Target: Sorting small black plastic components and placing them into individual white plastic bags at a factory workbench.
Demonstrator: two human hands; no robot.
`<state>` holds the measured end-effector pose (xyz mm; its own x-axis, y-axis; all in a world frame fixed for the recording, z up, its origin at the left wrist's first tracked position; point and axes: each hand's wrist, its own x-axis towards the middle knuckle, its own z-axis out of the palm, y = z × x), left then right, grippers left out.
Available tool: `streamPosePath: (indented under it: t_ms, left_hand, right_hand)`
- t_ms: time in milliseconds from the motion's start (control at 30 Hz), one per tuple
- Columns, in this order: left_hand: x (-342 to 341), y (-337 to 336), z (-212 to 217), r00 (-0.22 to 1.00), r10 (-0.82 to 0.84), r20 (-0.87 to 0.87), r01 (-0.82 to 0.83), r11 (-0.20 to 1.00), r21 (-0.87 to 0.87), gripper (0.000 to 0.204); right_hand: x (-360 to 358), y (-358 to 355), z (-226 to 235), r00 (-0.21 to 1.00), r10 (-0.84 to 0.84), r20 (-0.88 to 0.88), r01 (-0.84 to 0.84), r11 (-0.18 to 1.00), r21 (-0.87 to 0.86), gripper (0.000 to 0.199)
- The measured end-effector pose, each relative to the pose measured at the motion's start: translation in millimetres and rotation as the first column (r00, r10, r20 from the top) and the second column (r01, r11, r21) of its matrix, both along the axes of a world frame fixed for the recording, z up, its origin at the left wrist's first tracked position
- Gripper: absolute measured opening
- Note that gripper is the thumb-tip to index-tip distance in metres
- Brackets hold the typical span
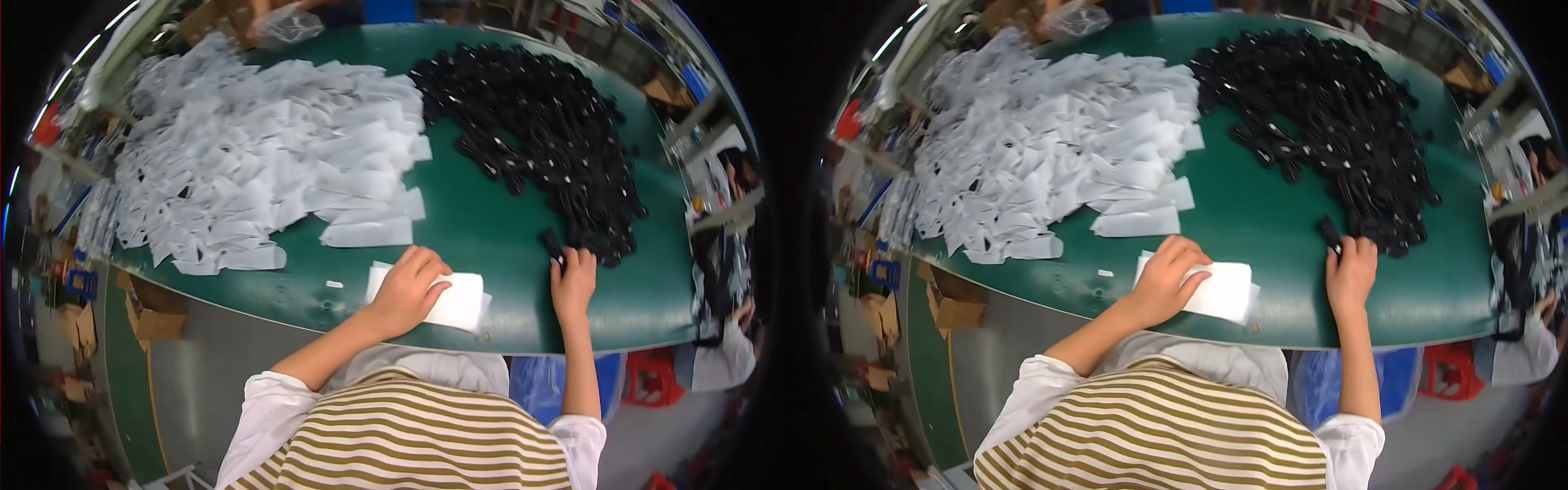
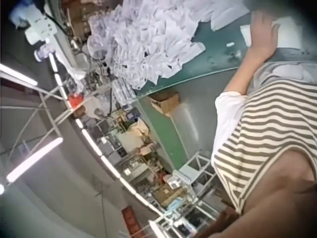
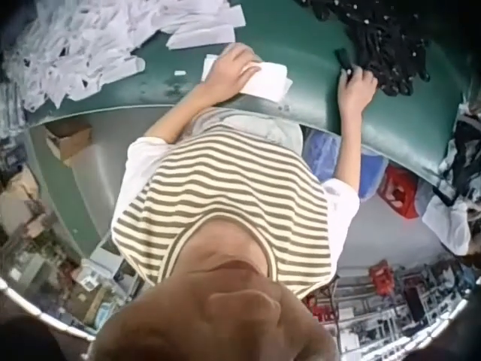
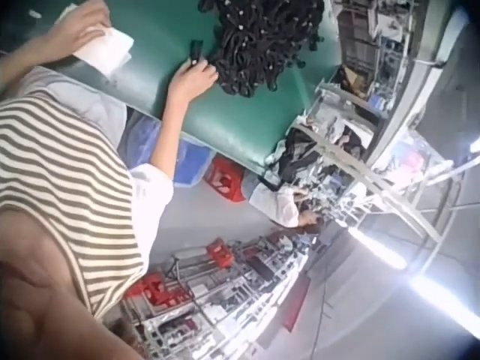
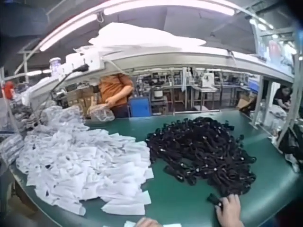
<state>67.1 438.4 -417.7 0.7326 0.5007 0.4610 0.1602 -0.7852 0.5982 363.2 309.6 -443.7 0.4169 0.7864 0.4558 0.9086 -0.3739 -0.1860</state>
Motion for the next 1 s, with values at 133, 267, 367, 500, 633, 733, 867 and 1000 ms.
streamPosePath:
  t_ms: [133, 267, 367, 500, 633, 733, 867, 1000]
  left_hand:
    - [15.4, -30.0, -18.1, 0.989, -0.146, -0.004, 0.144, 0.983, -0.117, 0.024]
    - [32.2, -48.8, -27.5, 0.985, -0.140, -0.100, 0.137, 0.990, -0.038, 0.017]
    - [34.1, -52.2, -38.0, 0.986, -0.109, -0.130, 0.112, 0.993, 0.019, 0.015]
    - [33.1, -55.0, -37.4, 0.991, -0.018, -0.134, 0.020, 1.000, 0.011, 0.012]
    - [31.3, -52.6, -32.4, 0.994, 0.029, -0.102, -0.039, 0.994, -0.104, 0.010]
    - [28.7, -49.8, -30.7, 0.997, 0.026, -0.079, -0.042, 0.976, -0.211, 0.008]
    - [24.7, -45.8, -29.6, 0.998, 0.009, -0.056, -0.028, 0.934, -0.355, 0.007]
    - [21.7, -45.5, -25.2, 0.999, -0.017, -0.040, -0.002, 0.903, -0.430, 0.007]
  right_hand:
    - [-24.4, -11.5, 3.1, 0.991, 0.116, -0.064, -0.110, 0.990, 0.088, 0.022]
    - [-61.6, -32.0, 9.6, 0.919, 0.187, -0.347, -0.148, 0.979, 0.138, 0.023]
    - [-83.9, -45.6, 15.9, 0.818, 0.277, -0.505, -0.202, 0.959, 0.199, 0.023]
    - [-94.0, -61.4, 17.7, 0.798, 0.257, -0.545, -0.178, 0.965, 0.194, 0.025]
    - [-97.5, -65.9, 13.0, 0.844, 0.276, -0.461, -0.207, 0.959, 0.194, 0.033]
    - [-99.7, -64.9, 19.1, 0.902, 0.333, -0.276, -0.301, 0.941, 0.153, 0.037]
    - [-100.1, -62.4, 15.8, 0.900, 0.407, -0.157, -0.394, 0.912, 0.111, 0.042]
    - [-96.3, -58.8, 16.5, 0.867, 0.479, -0.139, -0.474, 0.878, 0.073, 0.040]
